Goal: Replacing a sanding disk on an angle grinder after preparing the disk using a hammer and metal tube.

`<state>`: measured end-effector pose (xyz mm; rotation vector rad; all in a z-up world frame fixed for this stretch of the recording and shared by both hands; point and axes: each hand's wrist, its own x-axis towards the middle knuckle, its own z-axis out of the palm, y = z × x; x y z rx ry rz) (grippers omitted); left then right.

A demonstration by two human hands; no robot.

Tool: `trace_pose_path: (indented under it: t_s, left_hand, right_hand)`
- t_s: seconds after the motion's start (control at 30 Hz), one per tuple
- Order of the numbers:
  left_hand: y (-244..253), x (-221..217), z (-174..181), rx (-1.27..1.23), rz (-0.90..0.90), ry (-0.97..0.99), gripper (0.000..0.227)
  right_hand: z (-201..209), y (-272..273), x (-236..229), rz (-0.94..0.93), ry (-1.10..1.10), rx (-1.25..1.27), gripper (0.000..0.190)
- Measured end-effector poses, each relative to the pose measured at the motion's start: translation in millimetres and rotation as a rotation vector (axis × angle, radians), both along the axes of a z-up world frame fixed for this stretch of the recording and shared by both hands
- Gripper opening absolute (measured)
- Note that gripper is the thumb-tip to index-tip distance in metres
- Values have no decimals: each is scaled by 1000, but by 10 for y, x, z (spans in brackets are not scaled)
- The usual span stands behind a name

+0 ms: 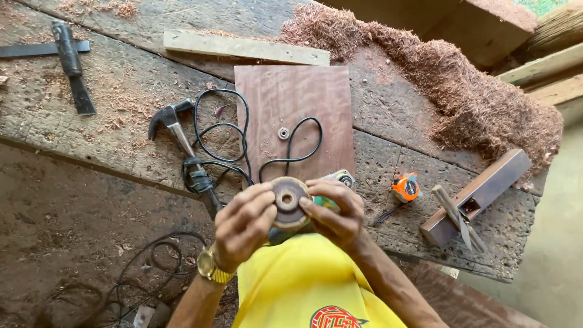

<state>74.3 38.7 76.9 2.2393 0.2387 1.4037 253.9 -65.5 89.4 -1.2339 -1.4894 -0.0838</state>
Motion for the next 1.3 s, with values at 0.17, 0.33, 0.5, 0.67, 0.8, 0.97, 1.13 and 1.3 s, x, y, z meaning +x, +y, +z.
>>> trace_pose_path:
  t_s: [0.17, 0.33, 0.5, 0.67, 0.8, 0.97, 1.13, 1.3]
  left_hand:
    - [-200, -160, 202, 365, 25, 156, 21]
    - [-312, -210, 277, 479, 41, 162, 17]
    - [-406, -242, 506, 516, -25, 164, 15]
    - [-511, -338, 666, 528, -52, 261, 15]
    - [-596, -268, 768, 476, 112, 261, 16]
    - [-581, -188, 530, 214, 227, 275, 19]
    - [-544, 83, 570, -390, 265, 86, 35]
    - [-507, 42, 428, -1169, 178, 73, 38]
  right_hand:
    - [241, -226, -118, -191, 24, -83, 35]
    - [258, -421, -142, -198, -21, -107, 33]
    - [298, -566, -154, -99, -50, -70, 30]
    - [354, -632, -242, -131, 15, -61, 33]
    - [262, -626, -288, -213, 71, -31, 30]
    - [350, -509, -272, -195, 211, -113, 29]
    - [336, -421, -224, -129, 368, -366, 24]
    - [150, -508, -143, 134, 1066, -689, 19]
